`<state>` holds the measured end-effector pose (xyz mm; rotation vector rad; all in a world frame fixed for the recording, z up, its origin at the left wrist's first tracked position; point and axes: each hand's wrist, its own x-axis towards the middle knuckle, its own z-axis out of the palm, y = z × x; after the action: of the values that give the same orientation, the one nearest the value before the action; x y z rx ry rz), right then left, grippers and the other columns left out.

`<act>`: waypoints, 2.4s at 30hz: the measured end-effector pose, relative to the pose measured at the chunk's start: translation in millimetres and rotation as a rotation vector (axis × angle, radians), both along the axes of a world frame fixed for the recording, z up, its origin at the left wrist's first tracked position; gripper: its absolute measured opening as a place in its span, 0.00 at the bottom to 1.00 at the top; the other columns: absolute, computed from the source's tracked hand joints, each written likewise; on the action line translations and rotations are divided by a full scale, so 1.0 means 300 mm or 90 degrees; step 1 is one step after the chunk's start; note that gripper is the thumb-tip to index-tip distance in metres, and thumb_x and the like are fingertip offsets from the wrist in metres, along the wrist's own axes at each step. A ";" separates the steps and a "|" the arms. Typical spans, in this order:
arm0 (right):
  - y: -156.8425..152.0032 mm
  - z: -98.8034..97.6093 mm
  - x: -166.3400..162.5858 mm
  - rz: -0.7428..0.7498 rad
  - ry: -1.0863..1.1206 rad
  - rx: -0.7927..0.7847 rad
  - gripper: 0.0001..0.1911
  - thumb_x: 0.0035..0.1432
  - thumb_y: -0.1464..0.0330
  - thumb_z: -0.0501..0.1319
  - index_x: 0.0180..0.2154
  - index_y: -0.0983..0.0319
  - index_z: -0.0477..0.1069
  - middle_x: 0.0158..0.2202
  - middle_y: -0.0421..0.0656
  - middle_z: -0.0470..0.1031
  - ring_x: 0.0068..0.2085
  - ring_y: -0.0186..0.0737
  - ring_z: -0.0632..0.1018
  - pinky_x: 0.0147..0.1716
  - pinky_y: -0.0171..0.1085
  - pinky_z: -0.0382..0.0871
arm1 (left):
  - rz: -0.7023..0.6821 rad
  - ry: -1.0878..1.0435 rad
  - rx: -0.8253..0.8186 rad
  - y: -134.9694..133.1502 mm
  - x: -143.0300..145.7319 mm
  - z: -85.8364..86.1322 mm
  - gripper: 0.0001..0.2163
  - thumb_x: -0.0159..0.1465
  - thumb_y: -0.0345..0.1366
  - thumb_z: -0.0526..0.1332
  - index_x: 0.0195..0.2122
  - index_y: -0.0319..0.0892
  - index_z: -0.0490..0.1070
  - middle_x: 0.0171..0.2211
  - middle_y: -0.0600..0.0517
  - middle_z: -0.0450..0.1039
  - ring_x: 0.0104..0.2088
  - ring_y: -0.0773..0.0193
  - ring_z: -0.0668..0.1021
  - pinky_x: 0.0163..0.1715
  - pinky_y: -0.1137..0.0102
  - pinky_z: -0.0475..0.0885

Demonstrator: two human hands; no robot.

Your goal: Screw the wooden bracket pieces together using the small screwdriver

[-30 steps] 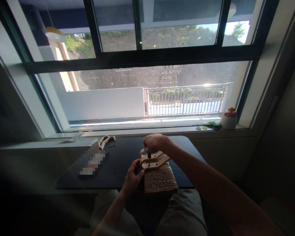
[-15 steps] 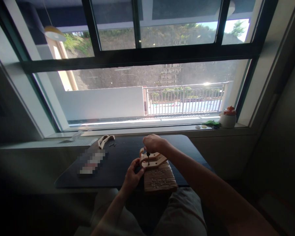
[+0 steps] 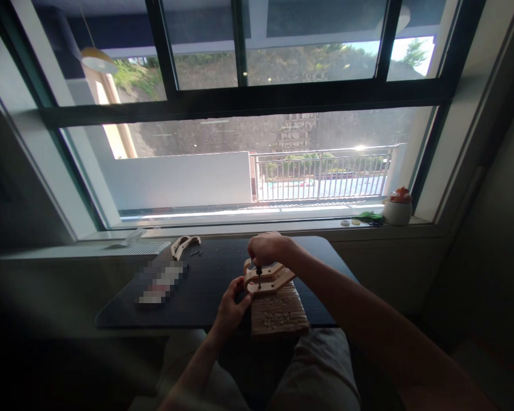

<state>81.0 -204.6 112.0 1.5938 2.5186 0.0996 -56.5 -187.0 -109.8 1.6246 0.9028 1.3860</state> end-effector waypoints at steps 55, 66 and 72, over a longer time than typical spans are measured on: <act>0.010 -0.038 0.011 -0.015 0.020 0.030 0.19 0.54 0.56 0.54 0.41 0.60 0.75 0.38 0.48 0.77 0.39 0.45 0.75 0.32 0.36 0.63 | -0.014 0.007 0.009 0.001 0.006 -0.001 0.17 0.56 0.33 0.60 0.47 0.41 0.63 0.45 0.48 0.72 0.46 0.60 0.74 0.50 0.64 0.66; 0.018 -0.065 0.021 0.051 0.039 0.035 0.14 0.51 0.68 0.56 0.40 0.57 0.75 0.38 0.42 0.77 0.39 0.41 0.75 0.32 0.34 0.61 | -0.020 0.007 0.013 -0.011 0.003 0.019 0.16 0.56 0.33 0.59 0.46 0.41 0.65 0.43 0.49 0.72 0.44 0.60 0.74 0.48 0.64 0.67; 0.020 -0.086 0.036 0.040 0.055 0.048 0.13 0.53 0.67 0.53 0.39 0.61 0.74 0.36 0.44 0.77 0.35 0.39 0.75 0.30 0.33 0.60 | -0.007 0.008 0.010 -0.003 0.007 0.004 0.17 0.55 0.32 0.60 0.47 0.41 0.64 0.44 0.48 0.72 0.45 0.60 0.74 0.49 0.64 0.66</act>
<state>91.7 -198.5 86.2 1.5782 2.6620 0.1380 -54.5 -187.8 -108.5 1.6490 0.8918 1.3804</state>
